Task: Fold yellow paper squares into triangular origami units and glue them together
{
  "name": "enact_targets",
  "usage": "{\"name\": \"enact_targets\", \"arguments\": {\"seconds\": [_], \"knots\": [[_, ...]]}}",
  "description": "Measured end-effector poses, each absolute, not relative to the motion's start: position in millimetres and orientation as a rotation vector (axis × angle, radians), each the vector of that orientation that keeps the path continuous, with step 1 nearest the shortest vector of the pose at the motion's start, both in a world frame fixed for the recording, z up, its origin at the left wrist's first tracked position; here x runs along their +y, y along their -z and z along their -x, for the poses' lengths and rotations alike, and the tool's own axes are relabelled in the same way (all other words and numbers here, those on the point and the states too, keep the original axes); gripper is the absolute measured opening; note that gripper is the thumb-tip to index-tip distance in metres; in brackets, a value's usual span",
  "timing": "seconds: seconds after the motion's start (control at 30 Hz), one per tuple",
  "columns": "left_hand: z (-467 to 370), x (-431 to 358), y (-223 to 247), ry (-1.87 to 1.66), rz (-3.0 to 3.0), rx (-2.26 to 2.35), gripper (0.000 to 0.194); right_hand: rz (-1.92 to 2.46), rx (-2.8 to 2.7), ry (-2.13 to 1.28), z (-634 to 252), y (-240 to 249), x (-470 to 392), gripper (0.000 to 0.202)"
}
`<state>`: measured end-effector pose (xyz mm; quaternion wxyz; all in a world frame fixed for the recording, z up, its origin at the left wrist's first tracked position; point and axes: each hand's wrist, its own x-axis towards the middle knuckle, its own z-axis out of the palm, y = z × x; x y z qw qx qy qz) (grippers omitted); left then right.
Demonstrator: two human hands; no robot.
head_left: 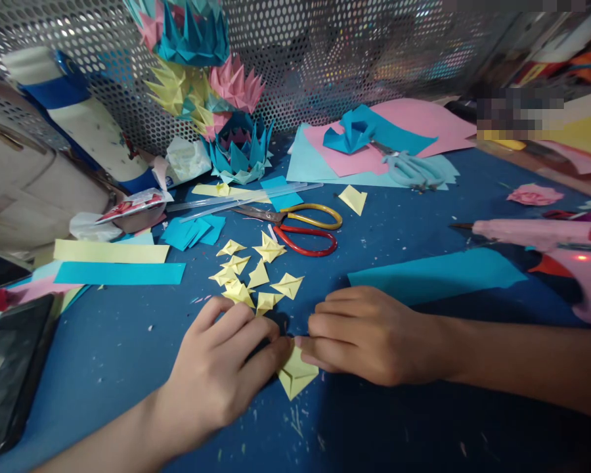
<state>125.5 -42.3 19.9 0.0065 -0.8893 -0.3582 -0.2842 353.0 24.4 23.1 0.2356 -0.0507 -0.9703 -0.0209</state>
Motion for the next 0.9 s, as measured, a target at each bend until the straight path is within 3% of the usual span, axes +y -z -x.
{"name": "enact_targets", "arguments": {"seconds": [0.3,0.6,0.9], "knots": [[-125.3,-48.2,-25.5,0.724,2.762,-1.011,0.025,0.271,-2.619,0.006,-356.9,-19.9,24.5,0.027],[-123.7,-50.9,-27.1,0.659,2.775,-1.037,0.035,0.152,-2.713,0.012,-353.9,-23.7,27.2,0.027],[-114.0,-60.4,-31.5,0.643,2.796,-1.121,0.032,0.074,-2.779,0.085,-351.1,-25.4,28.1,0.02]]}}
